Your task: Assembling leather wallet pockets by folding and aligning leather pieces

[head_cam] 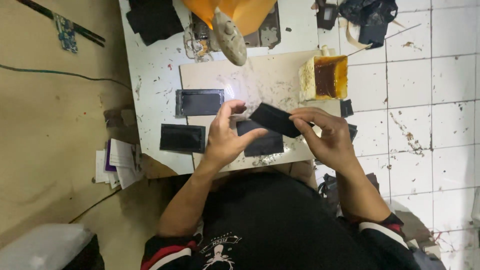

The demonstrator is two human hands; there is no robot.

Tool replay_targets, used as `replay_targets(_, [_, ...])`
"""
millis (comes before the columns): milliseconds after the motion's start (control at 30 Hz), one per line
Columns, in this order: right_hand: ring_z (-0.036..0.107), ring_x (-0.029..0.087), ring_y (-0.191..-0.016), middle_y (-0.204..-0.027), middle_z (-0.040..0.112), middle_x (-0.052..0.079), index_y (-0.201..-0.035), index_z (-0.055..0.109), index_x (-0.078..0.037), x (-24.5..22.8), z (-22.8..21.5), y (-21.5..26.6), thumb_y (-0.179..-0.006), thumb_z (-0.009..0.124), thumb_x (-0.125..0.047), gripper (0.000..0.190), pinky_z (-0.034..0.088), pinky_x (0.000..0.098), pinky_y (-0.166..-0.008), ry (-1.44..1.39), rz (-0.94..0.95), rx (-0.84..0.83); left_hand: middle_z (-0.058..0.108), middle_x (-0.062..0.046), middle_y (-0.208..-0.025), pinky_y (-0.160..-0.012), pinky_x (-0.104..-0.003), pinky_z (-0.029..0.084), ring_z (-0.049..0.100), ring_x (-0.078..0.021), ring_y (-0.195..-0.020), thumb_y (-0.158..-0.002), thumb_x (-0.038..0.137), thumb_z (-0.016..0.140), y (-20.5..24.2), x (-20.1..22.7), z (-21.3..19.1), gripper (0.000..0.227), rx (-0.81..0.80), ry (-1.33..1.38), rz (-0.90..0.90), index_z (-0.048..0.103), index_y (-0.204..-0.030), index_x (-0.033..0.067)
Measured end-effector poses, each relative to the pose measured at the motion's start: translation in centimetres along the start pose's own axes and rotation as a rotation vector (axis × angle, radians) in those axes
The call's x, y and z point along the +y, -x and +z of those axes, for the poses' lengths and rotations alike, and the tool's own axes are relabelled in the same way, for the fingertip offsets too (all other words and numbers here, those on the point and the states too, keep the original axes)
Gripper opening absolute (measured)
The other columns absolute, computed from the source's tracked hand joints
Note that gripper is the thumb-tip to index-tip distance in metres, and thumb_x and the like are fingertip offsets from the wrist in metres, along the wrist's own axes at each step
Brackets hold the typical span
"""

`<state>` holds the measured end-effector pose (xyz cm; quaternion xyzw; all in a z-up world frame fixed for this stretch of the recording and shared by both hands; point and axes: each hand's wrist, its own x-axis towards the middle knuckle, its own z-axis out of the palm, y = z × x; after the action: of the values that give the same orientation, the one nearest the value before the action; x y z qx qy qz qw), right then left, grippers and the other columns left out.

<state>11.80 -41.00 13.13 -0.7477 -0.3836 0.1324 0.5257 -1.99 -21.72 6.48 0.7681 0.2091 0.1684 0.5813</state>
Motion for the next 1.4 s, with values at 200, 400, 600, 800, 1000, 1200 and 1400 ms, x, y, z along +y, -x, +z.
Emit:
replay_targets(200, [0.074,0.038,-0.11,-0.108,0.078,0.019,-0.105,0.074,0.002,0.3,0.6,1.1,-0.094,0.07,0.002,0.012,0.057,0.0486,-0.095,-0.111,0.074,-0.178,0.076,-0.005,-0.086,-0.071,-0.023,0.06,0.068,-0.0064,-0.082,-0.084,0.013,0.086,2.4,-1.0,1.7,0.026,-0.246,0.389,-0.273,0.074,-0.106,0.0071])
replay_targets(400, [0.068,0.025,-0.085,-0.1,0.072,0.016,-0.116,0.06,0.005,7.1,1.2,5.8,-0.092,0.082,0.002,0.033,0.054,0.0362,-0.081,-0.034,0.162,0.107,0.074,-0.011,-0.079,-0.063,-0.023,0.062,0.071,-0.0094,-0.072,-0.085,0.006,0.084,3.7,-1.6,1.7,0.022,-0.04,0.585,-0.486,0.072,-0.102,-0.0001])
replay_targets(600, [0.065,0.014,-0.078,-0.091,0.071,0.01,-0.117,0.049,0.001,7.5,3.5,7.3,-0.092,0.079,0.001,0.039,0.051,0.0277,-0.075,-0.214,0.328,0.132,0.075,-0.013,-0.081,-0.063,-0.025,0.064,0.074,-0.0126,-0.073,-0.084,0.006,0.085,4.7,-3.2,2.0,0.023,-0.032,0.575,-0.573,0.073,-0.104,-0.0002])
replay_targets(800, [0.066,0.012,-0.072,-0.086,0.073,0.011,-0.117,0.049,0.0,8.9,4.6,8.3,-0.092,0.079,0.0,0.039,0.051,0.0227,-0.066,-0.245,0.42,0.11,0.076,-0.011,-0.082,-0.067,-0.025,0.064,0.072,-0.0103,-0.076,-0.088,0.006,0.081,5.4,-4.2,2.0,0.019,-0.046,0.517,-0.605,0.073,-0.105,-0.0009])
replay_targets(1000, [0.067,0.012,-0.071,-0.087,0.073,0.011,-0.116,0.047,-0.001,9.0,4.3,9.0,-0.094,0.076,0.002,0.036,0.052,0.0223,-0.063,-0.262,0.468,0.13,0.078,-0.013,-0.084,-0.07,-0.027,0.065,0.072,-0.0098,-0.077,-0.089,0.008,0.081,6.3,-4.5,1.5,0.019,-0.061,0.395,-0.643,0.075,-0.104,0.0])
replay_targets(1200, [0.068,0.011,-0.066,-0.087,0.074,0.012,-0.113,0.049,-0.001,10.6,4.3,10.6,-0.093,0.077,0.002,0.036,0.053,0.0218,-0.06,-0.176,0.554,0.129,0.076,-0.015,-0.069,-0.058,-0.029,0.063,0.075,-0.0179,-0.061,-0.091,0.014,0.079,6.3,-3.6,0.1,0.017,-0.062,0.142,-0.62,0.077,-0.094,-0.0026])
replay_targets(1400, [0.068,0.014,-0.063,-0.087,0.074,0.014,-0.114,0.048,-0.001,9.2,4.1,9.3,-0.093,0.079,-0.001,0.037,0.052,0.0235,-0.055,-0.109,0.566,0.088,0.074,-0.002,-0.061,-0.046,-0.025,0.053,0.07,-0.0115,-0.052,-0.089,0.02,0.08,5.6,-3.8,-0.2,0.011,-0.08,-0.152,-0.438,0.078,-0.082,0.012])
